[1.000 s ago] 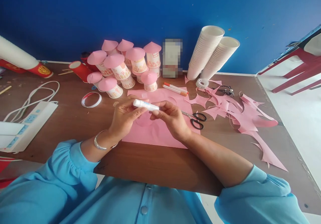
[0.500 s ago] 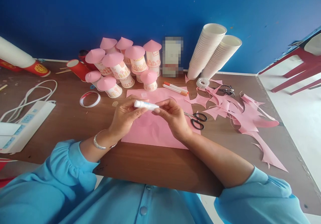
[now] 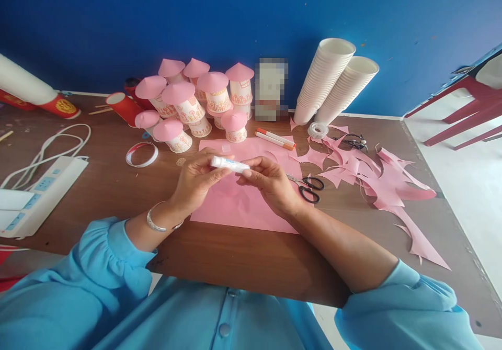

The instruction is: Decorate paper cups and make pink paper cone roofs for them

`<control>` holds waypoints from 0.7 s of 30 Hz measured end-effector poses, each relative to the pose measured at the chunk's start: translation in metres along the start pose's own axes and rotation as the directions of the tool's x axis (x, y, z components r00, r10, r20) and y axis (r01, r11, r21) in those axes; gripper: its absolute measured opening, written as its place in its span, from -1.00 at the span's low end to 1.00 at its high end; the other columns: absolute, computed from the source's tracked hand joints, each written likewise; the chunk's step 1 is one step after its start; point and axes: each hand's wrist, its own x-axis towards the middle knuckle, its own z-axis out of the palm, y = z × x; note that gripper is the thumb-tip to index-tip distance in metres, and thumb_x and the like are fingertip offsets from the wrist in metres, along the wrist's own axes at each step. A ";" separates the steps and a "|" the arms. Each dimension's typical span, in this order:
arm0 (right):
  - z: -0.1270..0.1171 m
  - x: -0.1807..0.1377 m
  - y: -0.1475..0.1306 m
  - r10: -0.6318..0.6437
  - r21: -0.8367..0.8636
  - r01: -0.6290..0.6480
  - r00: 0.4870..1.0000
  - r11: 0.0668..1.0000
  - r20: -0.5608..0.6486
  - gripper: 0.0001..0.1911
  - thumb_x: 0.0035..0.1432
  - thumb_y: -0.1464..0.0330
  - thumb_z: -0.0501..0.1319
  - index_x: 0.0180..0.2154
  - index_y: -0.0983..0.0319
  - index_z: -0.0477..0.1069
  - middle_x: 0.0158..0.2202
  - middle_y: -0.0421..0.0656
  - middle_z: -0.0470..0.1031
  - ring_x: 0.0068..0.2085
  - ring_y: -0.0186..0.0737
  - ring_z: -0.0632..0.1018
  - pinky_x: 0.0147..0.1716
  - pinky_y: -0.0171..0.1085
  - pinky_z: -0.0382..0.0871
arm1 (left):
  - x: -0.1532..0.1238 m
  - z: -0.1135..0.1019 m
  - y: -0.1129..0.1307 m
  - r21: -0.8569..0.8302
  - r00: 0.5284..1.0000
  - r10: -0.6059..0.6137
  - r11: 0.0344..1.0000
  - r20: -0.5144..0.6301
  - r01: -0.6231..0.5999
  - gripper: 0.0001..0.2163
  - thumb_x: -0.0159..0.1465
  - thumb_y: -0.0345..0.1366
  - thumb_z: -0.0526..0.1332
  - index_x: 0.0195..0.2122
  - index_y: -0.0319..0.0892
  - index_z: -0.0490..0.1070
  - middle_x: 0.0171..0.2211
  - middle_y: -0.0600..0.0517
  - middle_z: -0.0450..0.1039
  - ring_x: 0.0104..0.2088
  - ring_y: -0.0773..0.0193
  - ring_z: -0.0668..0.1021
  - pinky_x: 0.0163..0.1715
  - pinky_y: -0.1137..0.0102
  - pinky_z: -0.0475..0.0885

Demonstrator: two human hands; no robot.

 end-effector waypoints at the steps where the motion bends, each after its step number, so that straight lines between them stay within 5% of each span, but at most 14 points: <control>1: 0.000 0.000 0.001 -0.008 -0.010 0.008 1.000 1.000 -0.010 -0.67 -0.01 0.22 0.59 -0.25 0.18 0.59 -0.31 -0.22 0.66 -0.32 -0.33 0.64 -0.17 -0.27 0.58 | 0.000 0.000 0.000 0.002 1.000 0.003 1.000 -0.003 -0.003 -0.77 0.26 -0.08 0.44 -0.15 -0.06 0.66 -0.27 0.02 0.52 -0.25 0.29 0.52 -0.28 0.36 0.49; 9: -0.003 0.002 -0.004 0.051 0.022 -0.053 0.995 0.998 0.085 -0.67 0.06 0.14 0.54 -0.21 0.17 0.60 -0.37 -0.26 0.58 -0.37 -0.35 0.59 -0.21 -0.25 0.65 | 0.003 -0.004 -0.003 0.000 0.990 0.048 0.999 0.132 -0.049 -0.74 0.29 -0.12 0.43 -0.05 -0.08 0.62 -0.18 0.00 0.52 -0.23 0.29 0.56 -0.30 0.40 0.53; 13: -0.012 0.008 -0.013 -0.072 0.043 0.074 0.996 0.996 -0.058 -0.71 0.04 0.15 0.56 -0.31 0.17 0.60 -0.39 -0.25 0.57 -0.38 -0.39 0.55 -0.26 -0.34 0.64 | 0.018 -0.025 -0.022 0.177 0.966 0.130 0.969 0.225 -0.172 -0.51 0.27 -0.12 0.43 0.21 -0.03 0.47 0.06 -0.08 0.48 -0.18 0.28 0.60 -0.31 0.40 0.58; 17: -0.022 0.014 -0.017 -0.107 0.053 0.119 0.976 0.991 -0.188 -0.68 -0.06 0.19 0.61 -0.34 0.15 0.58 -0.42 -0.28 0.53 -0.38 -0.40 0.53 -0.32 -0.41 0.61 | 0.030 -0.046 -0.045 0.671 0.977 0.090 0.714 0.195 -0.200 -0.69 0.36 -0.32 0.30 0.13 -0.13 0.53 0.01 -0.10 0.50 -0.02 0.11 0.57 0.02 0.19 0.55; 21: -0.024 0.015 -0.013 -0.090 0.014 0.094 0.979 0.995 -0.180 -0.67 -0.06 0.15 0.59 -0.35 0.15 0.58 -0.42 -0.27 0.51 -0.38 -0.38 0.52 -0.37 -0.41 0.58 | 0.033 -0.046 -0.054 0.823 0.973 0.014 0.531 0.230 -0.202 -0.67 0.35 -0.32 0.29 0.13 -0.17 0.54 0.01 -0.14 0.51 0.06 -0.03 0.53 0.12 0.09 0.49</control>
